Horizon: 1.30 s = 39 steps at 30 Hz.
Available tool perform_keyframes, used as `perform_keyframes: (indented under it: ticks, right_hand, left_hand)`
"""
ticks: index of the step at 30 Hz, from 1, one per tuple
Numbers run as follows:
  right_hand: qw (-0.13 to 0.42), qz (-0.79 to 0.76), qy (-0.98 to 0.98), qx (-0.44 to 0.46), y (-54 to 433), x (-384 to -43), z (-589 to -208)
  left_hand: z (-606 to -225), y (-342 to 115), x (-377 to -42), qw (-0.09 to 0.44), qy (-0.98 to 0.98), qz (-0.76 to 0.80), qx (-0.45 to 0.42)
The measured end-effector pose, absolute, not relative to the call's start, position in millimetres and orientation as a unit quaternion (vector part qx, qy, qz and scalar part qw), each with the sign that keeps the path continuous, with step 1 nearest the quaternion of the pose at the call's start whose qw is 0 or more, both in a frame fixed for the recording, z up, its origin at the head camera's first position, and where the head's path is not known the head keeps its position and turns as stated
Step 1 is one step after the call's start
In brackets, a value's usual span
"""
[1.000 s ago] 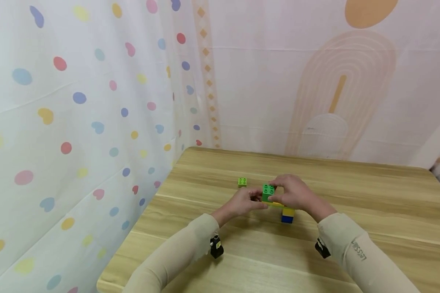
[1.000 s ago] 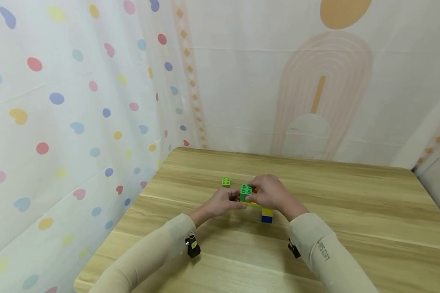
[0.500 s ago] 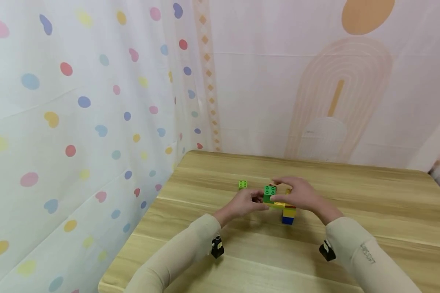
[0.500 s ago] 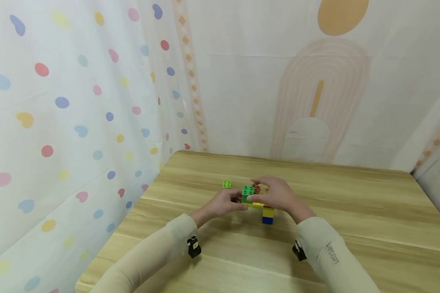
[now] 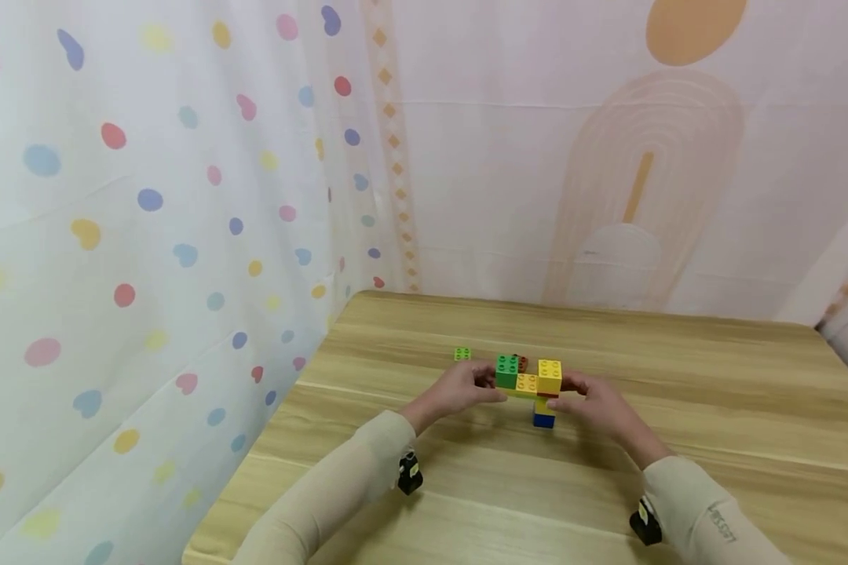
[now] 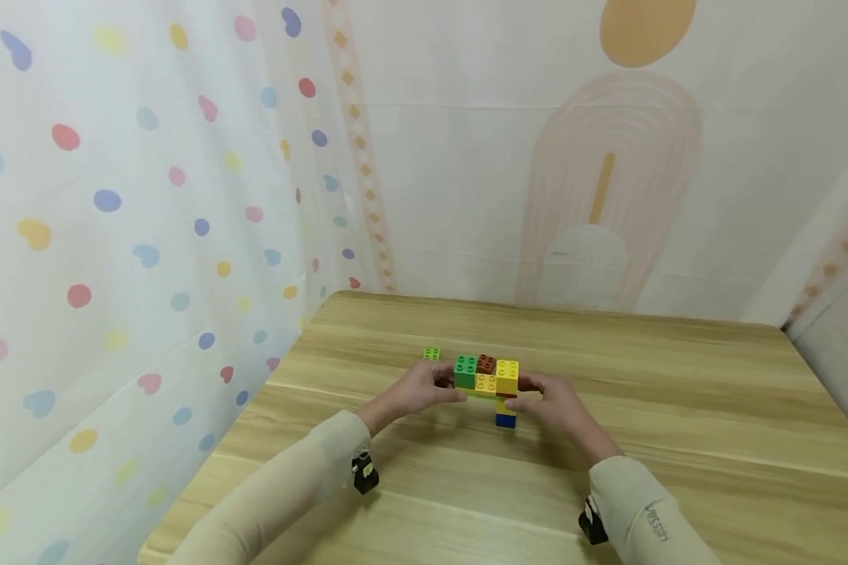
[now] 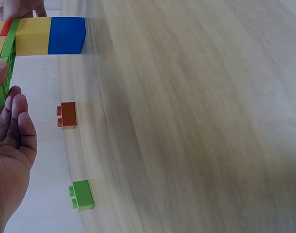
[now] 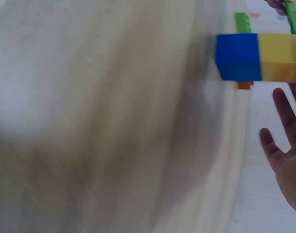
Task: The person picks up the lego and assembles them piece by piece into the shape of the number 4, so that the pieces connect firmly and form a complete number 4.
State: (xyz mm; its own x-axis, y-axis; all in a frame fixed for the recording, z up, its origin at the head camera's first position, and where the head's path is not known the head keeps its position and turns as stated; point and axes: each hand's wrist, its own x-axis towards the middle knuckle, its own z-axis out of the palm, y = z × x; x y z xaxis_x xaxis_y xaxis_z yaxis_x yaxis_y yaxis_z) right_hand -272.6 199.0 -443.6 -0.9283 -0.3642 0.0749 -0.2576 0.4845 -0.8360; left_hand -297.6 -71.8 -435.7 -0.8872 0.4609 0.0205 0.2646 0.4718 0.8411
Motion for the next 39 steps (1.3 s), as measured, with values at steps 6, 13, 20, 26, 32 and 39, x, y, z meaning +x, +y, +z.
perform_keyframes:
  ticks: [6, 13, 20, 26, 32, 39]
  right_hand:
    - [0.029, -0.496, 0.852, -0.167, 196.1, -271.4, -451.6]
    - [0.025, -0.495, 0.85, -0.179, 195.6, -272.0, -451.2]
    - [0.028, -0.499, 0.849, -0.171, 197.0, -271.9, -451.7]
    - [0.032, -0.503, 0.847, -0.17, 196.0, -271.6, -453.8]
    - [0.038, -0.502, 0.847, -0.168, 195.4, -269.7, -455.5]
    - [0.033, -0.502, 0.847, -0.169, 196.0, -271.3, -454.5]
  left_hand:
    - [-438.0, -75.4, -303.6, 0.11, 0.858, 0.442, 0.236]
    - [-441.0, -115.6, -331.8, 0.097, 0.87, 0.435, 0.211]
    - [-450.5, -147.3, -366.1, 0.066, 0.897, 0.421, 0.117]
    - [-457.3, -150.9, -377.8, 0.096, 0.903, 0.402, 0.119]
    - [-466.3, -147.3, -380.9, 0.102, 0.901, 0.41, 0.101]
    - [-470.7, -142.4, -384.2, 0.081, 0.911, 0.386, 0.116]
